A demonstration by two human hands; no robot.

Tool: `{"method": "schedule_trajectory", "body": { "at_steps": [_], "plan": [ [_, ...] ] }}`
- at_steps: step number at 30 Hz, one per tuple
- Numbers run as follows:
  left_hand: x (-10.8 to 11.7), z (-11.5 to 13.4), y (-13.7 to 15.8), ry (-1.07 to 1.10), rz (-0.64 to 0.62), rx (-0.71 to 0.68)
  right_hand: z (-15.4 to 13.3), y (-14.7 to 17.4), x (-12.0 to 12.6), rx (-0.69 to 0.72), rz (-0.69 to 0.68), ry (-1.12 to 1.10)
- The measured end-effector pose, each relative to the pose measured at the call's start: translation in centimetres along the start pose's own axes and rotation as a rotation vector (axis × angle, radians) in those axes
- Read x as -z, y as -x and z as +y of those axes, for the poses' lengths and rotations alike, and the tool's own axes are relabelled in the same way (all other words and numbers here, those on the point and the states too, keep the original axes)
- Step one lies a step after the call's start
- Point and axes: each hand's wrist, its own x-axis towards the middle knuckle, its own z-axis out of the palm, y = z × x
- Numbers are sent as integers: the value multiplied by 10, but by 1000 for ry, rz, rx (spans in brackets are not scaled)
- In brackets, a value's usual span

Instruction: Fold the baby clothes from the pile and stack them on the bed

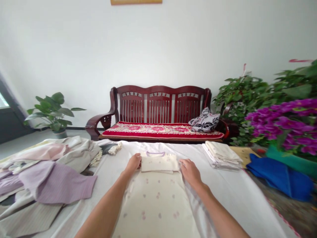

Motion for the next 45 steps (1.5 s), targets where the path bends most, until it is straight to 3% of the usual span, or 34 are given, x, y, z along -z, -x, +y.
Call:
{"method": "schedule_trajectory", "body": {
  "at_steps": [6, 12, 17, 23, 34, 39, 43, 45],
  "plan": [
    [2, 2, 0, -33, -24, 12, -12, -24, -2, 92, -111, 156],
    [4, 3, 10, -58, 37, -38, -16, -19, -18, 90, -296, 277],
    [5, 7, 9, -132, 30, -36, -22, -18, -13, 126, -232, 292],
    [7, 12, 9, -213, 25, -37, -42, -11, -2, 269, -99, 102],
    [15, 13, 10, -305, 14, -94, -40, 6, -6, 343, -136, -64],
    [9, 29, 27, -391, 68, -263, -47, -6, -6, 275, -81, -70],
    [-13, 34, 46, -470, -58, -524, -60, -14, -14, 292, -155, 55],
    [-24, 28, 52, -567, -109, -586, -62, -14, -20, 298, -217, 114]
  ]
}}
